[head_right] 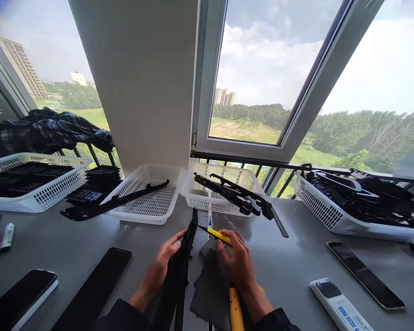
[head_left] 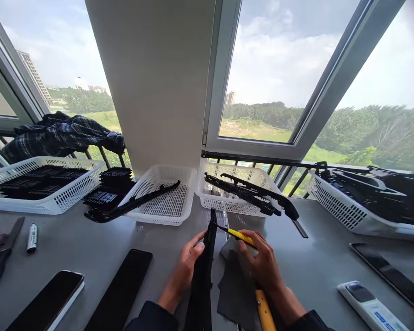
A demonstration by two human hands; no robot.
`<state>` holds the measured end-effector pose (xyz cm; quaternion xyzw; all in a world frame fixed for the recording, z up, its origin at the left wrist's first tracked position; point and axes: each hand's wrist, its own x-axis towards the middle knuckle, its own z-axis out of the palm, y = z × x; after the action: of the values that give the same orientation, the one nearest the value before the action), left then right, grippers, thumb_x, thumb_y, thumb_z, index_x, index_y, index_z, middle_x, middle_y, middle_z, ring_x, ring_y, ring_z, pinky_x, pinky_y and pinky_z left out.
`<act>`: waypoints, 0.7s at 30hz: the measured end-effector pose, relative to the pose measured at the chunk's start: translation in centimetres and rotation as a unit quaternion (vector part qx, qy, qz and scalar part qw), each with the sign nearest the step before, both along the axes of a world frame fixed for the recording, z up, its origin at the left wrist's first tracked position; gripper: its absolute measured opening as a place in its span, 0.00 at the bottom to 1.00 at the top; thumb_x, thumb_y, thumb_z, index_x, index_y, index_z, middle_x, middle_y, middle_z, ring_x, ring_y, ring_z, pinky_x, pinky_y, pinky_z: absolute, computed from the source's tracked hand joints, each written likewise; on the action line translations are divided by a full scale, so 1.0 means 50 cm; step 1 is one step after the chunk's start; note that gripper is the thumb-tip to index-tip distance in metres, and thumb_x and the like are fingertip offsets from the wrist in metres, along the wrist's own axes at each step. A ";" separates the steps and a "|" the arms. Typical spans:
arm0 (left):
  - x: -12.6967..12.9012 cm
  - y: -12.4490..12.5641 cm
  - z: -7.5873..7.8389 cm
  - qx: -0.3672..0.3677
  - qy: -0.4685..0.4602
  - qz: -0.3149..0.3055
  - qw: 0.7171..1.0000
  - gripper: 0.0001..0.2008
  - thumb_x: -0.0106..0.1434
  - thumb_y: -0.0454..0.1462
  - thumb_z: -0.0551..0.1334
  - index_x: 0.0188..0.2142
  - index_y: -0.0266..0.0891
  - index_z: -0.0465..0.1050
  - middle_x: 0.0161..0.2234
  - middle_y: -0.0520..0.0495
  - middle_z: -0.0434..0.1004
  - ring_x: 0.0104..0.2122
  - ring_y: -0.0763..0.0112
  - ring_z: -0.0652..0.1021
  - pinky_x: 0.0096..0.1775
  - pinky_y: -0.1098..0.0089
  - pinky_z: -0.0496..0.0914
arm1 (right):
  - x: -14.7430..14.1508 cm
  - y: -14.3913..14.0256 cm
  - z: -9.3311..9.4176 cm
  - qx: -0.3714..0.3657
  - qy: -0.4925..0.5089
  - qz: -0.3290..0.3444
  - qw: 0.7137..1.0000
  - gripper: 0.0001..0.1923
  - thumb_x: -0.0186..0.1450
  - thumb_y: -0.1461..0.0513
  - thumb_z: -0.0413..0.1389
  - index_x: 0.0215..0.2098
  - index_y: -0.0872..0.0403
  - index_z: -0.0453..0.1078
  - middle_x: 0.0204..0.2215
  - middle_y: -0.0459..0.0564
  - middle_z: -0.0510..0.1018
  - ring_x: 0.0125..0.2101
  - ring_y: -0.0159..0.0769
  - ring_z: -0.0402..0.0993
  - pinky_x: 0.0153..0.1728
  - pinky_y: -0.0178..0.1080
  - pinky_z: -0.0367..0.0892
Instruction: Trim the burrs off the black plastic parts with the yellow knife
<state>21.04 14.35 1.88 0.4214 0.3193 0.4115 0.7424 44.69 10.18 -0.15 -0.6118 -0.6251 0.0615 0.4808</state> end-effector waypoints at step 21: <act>0.001 0.009 -0.010 -0.015 0.049 0.030 0.998 0.38 0.54 0.60 0.73 0.53 0.33 0.79 0.23 0.51 0.76 0.21 0.72 0.73 0.24 0.75 0.65 | -0.004 -0.023 0.029 -0.004 -0.006 0.009 1.000 0.11 0.73 0.57 0.54 0.43 0.50 0.77 0.38 0.51 0.84 0.40 0.41 0.80 0.43 0.42 0.74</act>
<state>21.10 14.79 1.36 0.4199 0.3742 0.4079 0.7193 44.47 9.01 1.28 -0.6087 -0.6328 0.0647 0.4741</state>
